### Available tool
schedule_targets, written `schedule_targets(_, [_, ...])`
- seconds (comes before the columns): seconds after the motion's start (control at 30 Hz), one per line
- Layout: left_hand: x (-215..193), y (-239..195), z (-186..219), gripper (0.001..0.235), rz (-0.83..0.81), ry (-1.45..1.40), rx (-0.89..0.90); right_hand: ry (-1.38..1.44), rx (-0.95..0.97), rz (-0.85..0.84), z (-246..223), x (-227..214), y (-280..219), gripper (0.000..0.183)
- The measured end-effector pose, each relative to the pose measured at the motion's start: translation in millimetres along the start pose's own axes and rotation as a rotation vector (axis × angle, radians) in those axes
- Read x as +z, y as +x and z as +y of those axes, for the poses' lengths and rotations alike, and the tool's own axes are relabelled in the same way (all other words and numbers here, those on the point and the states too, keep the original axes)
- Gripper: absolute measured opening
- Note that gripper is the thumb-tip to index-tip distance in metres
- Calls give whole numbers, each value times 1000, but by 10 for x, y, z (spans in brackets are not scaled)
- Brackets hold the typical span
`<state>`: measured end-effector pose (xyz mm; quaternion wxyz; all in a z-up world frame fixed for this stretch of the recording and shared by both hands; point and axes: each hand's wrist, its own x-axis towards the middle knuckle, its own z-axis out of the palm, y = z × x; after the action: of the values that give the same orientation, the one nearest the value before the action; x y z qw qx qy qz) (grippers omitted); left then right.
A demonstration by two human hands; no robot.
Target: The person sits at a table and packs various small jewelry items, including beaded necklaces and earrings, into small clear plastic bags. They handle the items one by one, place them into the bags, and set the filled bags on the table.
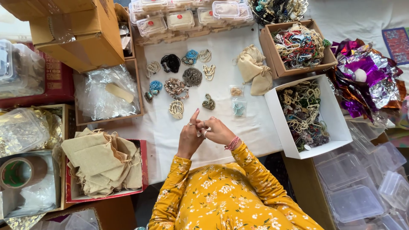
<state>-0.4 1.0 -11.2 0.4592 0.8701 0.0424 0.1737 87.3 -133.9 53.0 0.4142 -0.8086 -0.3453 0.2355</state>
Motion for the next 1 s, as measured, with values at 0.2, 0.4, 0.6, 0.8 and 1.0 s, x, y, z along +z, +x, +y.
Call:
schedule_targets(0.2, [10, -7, -5, 92, -8, -34, -64, -10, -14, -49, 13, 47, -35, 32])
schedule_targets(0.4, [-29, -20, 56, 96, -51, -163, -69, -230, 60, -3, -204, 2, -74, 29])
schedule_targets(0.6, [-86, 62, 49, 105, -56, -458, -205, 246, 109, 66, 166, 22, -10, 20])
schedule_targets(0.8, [73, -64, -411, 48, -179, -919, -523, 567, 172, 37, 427, -72, 18, 20])
schedule_targets(1.0, [-9, -29, -314, 31, -232, -1067, -673, 458, 141, -5, 438, -107, -13, 30])
